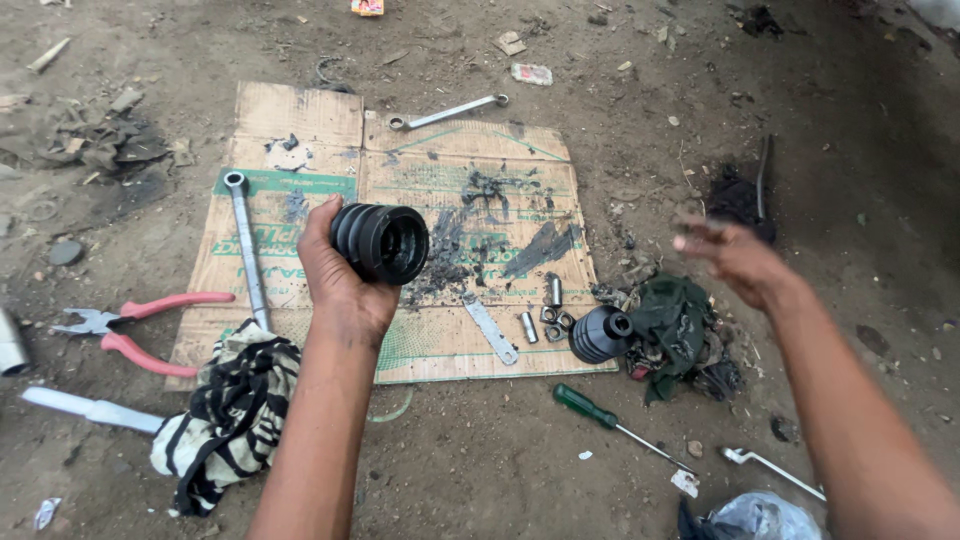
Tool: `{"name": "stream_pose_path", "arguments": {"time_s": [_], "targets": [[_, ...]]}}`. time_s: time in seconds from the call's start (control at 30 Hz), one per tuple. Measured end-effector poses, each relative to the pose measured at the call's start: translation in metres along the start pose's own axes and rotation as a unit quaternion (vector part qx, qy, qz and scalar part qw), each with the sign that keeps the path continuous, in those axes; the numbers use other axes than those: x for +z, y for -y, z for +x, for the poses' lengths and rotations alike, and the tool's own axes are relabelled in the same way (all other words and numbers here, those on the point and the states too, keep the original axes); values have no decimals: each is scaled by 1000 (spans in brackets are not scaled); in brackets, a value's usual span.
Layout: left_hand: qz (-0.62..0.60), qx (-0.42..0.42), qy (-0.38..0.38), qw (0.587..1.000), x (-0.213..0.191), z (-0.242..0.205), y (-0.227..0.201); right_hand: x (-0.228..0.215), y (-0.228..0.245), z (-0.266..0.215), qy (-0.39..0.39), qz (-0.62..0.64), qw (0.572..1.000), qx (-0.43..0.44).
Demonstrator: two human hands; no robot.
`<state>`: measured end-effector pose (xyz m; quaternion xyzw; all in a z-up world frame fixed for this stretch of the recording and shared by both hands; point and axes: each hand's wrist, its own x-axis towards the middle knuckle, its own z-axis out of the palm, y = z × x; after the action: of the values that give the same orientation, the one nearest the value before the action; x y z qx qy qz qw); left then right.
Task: The person cleans a black rubber CV joint boot by hand and with a cloth, wiping grease from the inner and outer surfaces.
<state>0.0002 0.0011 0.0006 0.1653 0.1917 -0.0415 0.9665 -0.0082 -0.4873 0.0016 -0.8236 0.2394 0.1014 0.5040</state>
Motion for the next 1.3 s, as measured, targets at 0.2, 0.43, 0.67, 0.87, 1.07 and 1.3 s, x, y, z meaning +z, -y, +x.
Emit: {"name": "stream_pose_path", "arguments": {"time_s": [0.2,0.43,0.67,0.87,1.07,1.3], "targets": [[15,-55,-65,996,14,-7,1,55,107,-84,46,-168,973,-152],[15,-82,-14,996,18,-12,9,162,180,-179,213,-290,872,-333],[59,-87,24,994,22,-16,12,237,165,-201,45,-567,713,-409],[72,-79,11,994,21,-14,7,250,153,-183,-34,-607,673,-421],[88,-61,-6,994,22,-13,-2,241,148,-166,-143,-564,585,-566],[123,15,6,992,32,-23,4,277,118,-184,81,-471,838,-264]]}}
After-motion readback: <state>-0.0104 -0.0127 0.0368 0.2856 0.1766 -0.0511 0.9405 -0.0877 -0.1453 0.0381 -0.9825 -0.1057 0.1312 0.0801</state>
